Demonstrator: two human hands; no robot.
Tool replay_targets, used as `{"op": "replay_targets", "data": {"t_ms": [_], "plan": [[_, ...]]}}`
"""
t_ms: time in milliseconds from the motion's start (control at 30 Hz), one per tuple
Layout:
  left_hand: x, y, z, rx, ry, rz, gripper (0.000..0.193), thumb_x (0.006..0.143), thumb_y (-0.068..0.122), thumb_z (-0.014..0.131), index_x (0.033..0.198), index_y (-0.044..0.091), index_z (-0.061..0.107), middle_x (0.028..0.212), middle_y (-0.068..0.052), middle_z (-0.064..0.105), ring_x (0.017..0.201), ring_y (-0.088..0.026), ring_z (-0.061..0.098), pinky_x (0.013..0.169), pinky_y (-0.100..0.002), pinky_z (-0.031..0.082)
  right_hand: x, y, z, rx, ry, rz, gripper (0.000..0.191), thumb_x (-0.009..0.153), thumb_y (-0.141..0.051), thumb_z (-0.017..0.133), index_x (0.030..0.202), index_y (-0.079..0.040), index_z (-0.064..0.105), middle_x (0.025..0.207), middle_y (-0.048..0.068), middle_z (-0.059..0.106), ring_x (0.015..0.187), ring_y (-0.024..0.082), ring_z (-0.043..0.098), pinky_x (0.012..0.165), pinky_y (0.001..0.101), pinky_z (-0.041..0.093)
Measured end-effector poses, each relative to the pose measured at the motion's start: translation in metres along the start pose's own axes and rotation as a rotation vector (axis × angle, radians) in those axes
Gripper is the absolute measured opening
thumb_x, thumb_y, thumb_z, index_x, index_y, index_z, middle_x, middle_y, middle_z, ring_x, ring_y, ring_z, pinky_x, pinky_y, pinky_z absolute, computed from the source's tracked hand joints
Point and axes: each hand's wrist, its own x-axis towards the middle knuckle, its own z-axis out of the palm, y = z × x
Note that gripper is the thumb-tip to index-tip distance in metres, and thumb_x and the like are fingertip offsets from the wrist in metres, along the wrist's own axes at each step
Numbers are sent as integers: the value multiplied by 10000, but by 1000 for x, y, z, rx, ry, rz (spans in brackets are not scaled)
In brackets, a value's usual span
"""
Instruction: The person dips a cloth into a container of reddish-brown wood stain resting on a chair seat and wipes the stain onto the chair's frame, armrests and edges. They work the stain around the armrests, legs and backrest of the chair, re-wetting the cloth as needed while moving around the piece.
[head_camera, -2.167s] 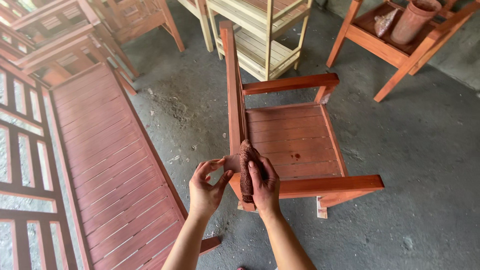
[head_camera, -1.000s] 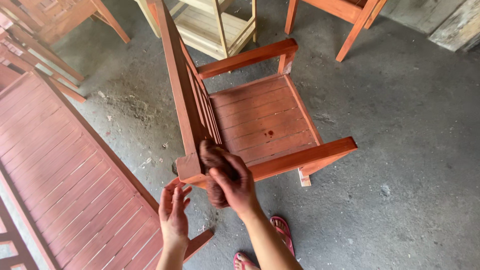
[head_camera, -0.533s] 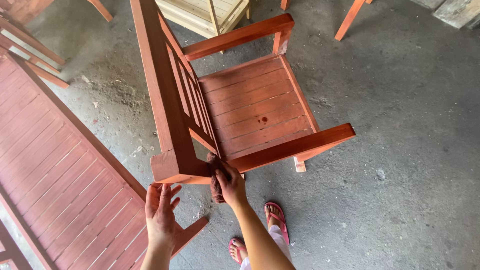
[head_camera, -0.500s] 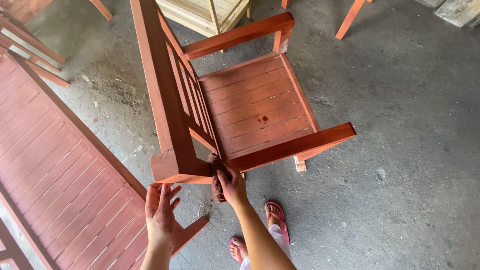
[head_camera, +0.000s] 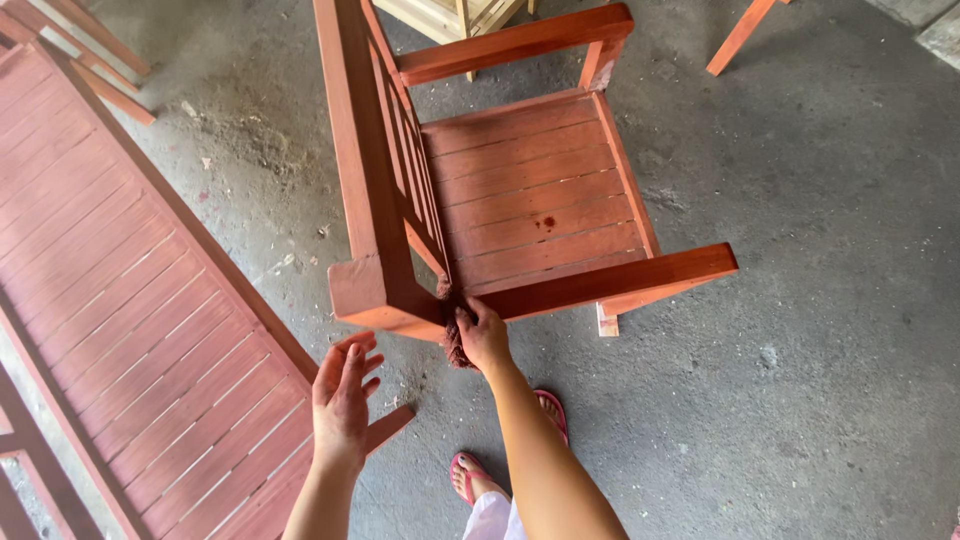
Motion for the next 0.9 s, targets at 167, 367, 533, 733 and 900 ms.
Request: {"op": "replay_targets", "data": {"t_ms": [167, 367, 533, 733, 900], "plan": [[-7, 2, 9, 56, -36, -54, 341, 1016, 345, 525, 1251, 139, 662, 1291, -5, 699, 1125, -155, 654, 916, -359, 490, -23, 3, 0, 0, -21, 128, 398, 931, -288, 639, 1261, -73, 697, 1160, 186, 734, 1100, 357, 690, 927, 395, 535], [-8, 5, 17, 60, -55, -44, 349, 990, 331, 592, 1273, 136, 653, 1284, -4, 703, 1136, -176, 657, 910, -364, 489, -55, 18, -29, 152, -145, 221, 424, 945, -335, 649, 1258, -52, 690, 1162, 142, 762, 1072, 275, 735, 914, 364, 561], [-7, -2, 19, 91, -48, -57, 307, 994, 272, 589, 1264, 144, 658, 1255, 10, 698, 1134, -143, 664, 901, -333, 499, -44, 14, -44, 415, -38, 347, 418, 950, -332, 643, 1253, -47, 677, 1172, 100, 742, 1025, 214, 707, 874, 360, 558], [-10, -12, 12, 118, -24, -42, 299, 969, 151, 609, 1263, 147, 662, 1239, 16, 679, 1040, -133, 642, 844, -298, 489, -16, -14, -8, 405, -73, 593, 412, 966, -348, 621, 1291, -97, 656, 994, 111, 710, 815, 265, 659, 704, 419, 524], [-7, -4, 5, 38, -7, -22, 330, 947, 72, 567, 1258, 144, 652, 1241, 24, 677, 1018, -114, 655, 810, -272, 480, -25, -28, -7, 334, -1, 294, 342, 947, -277, 675, 1185, -37, 728, 939, 76, 742, 820, 163, 659, 758, 316, 534]]}}
